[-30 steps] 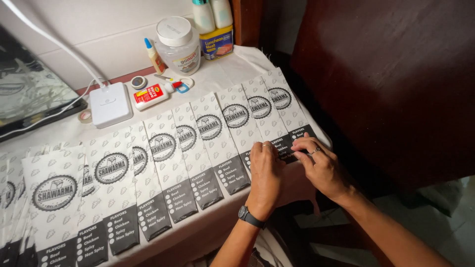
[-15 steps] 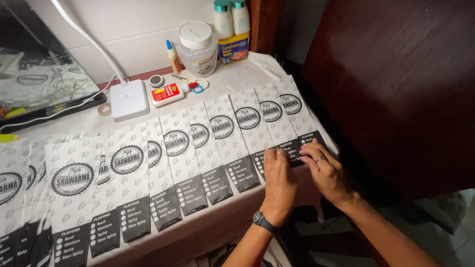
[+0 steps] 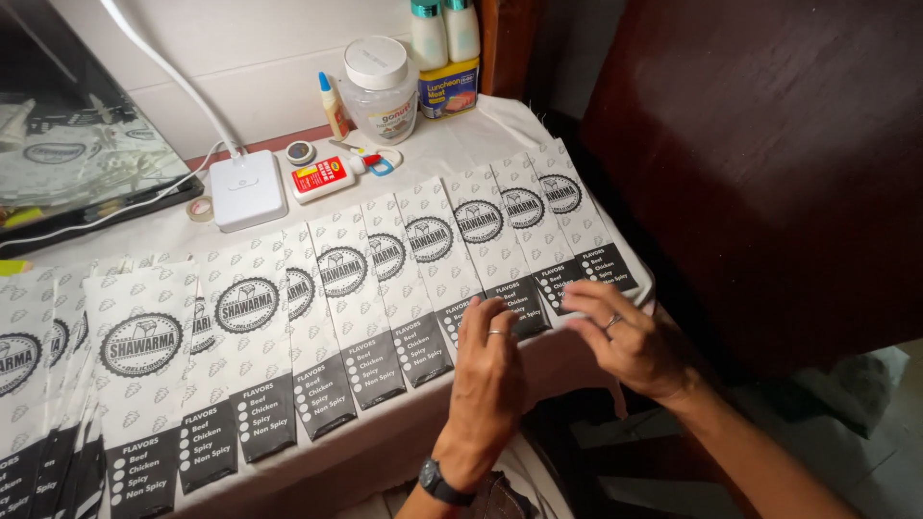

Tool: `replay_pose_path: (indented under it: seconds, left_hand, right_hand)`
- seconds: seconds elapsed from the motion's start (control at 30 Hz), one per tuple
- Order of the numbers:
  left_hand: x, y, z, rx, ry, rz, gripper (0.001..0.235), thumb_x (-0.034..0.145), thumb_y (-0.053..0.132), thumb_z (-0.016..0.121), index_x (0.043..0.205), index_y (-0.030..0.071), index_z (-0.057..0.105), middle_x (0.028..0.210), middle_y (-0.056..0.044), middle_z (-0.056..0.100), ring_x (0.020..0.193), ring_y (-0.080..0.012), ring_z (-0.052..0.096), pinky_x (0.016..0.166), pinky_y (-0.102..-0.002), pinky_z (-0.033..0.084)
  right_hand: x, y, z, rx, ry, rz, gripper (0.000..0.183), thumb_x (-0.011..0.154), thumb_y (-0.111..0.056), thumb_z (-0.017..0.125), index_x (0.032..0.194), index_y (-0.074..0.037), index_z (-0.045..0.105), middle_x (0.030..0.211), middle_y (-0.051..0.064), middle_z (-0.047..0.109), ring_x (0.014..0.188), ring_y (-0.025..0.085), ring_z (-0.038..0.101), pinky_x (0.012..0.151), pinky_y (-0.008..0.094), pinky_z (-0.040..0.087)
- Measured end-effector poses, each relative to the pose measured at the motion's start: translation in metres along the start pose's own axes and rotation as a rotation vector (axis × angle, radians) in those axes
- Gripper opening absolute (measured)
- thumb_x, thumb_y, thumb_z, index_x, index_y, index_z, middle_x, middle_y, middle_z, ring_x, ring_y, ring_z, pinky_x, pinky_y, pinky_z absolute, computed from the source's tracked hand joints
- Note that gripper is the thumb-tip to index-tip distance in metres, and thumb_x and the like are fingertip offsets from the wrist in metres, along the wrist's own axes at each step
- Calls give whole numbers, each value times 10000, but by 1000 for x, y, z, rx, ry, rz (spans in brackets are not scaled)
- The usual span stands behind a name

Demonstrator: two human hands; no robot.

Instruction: The person assembles printed shawarma paper packages by applying glue to the edges of flat sheets, folding them into triangular pouches, and pressing the seams to seal. The person repeats this process for multiple packages laid out on a table.

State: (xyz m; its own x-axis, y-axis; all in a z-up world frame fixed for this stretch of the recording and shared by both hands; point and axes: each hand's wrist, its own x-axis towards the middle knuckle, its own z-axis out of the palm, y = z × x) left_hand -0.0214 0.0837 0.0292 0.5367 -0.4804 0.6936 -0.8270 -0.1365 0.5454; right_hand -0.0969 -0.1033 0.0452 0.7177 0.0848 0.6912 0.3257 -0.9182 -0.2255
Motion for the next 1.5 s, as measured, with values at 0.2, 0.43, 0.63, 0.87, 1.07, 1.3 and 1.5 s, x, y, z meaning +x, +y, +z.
replay_pose_path:
  seconds: [0.2, 0.43, 0.63, 0.87, 1.07, 1.3, 1.5]
  left_hand:
    - [-8, -9, -2, 36, -105, -24, 321, 880, -216, 460, 1175, -105, 526, 1239, -301, 504, 1179, -449, 541, 1205, -594, 366]
    - [-14, -22, 10, 75, -257, -16, 602, 593, -275, 609, 1157, -93, 507, 1346, -394, 442, 1305, -461, 496, 1267, -574, 234]
    - [-16, -25, 8, 53, -178, 32, 211, 865, -220, 531, 1032, -95, 566, 1298, -352, 472, 1095, -428, 651, 1236, -582, 328]
    - [-13, -25, 3, 52, -190, 59, 103, 924, -172, 553, 952, -88, 606, 1309, -354, 471, 1044, -389, 688, 1253, -571, 310]
    - [-13, -23, 5, 99, -199, 101, 210, 835, -295, 496, 985, -172, 579, 1286, -393, 475, 1234, -442, 586, 1268, -560, 298]
    - [-17, -23, 18, 112, -119, 26, 281, 768, -310, 430, 958, -159, 572, 1212, -352, 501, 1202, -450, 550, 1248, -575, 311]
    - [-9, -25, 28, -29, -90, -262, 72, 828, -114, 471, 826, -61, 519, 1038, -224, 483, 967, -378, 511, 919, -451, 462]
  right_hand:
    - [-7, 4, 25, 245, -123, -89, 325, 865, 111, 727, 1177, 80, 641, 1315, 195, 631, 1249, 317, 656, 1175, 405, 497]
    - [-6, 9, 28, 295, -102, -120, 244, 878, 124, 698, 1114, 90, 646, 1221, 204, 679, 1172, 302, 694, 1171, 473, 507]
    - [-9, 10, 27, 349, -106, -93, 178, 912, 89, 661, 1088, 69, 662, 1247, 197, 672, 1193, 320, 688, 1193, 487, 480]
    - [-11, 15, 26, 350, -123, -100, 183, 891, 97, 680, 1066, 46, 672, 1213, 189, 693, 1164, 282, 695, 1216, 485, 444]
    - [-14, 17, 30, 331, -111, -111, 155, 908, 123, 637, 1052, 86, 679, 1227, 223, 689, 1181, 325, 690, 1217, 487, 440]
    - [-6, 2, 35, 359, -23, 49, 128, 881, 110, 680, 1006, 105, 711, 1130, 180, 705, 1034, 237, 730, 1221, 473, 444]
    - [-3, -5, 45, 318, 50, 278, 67, 862, 34, 713, 818, 3, 673, 1023, 161, 728, 992, 237, 723, 1183, 467, 473]
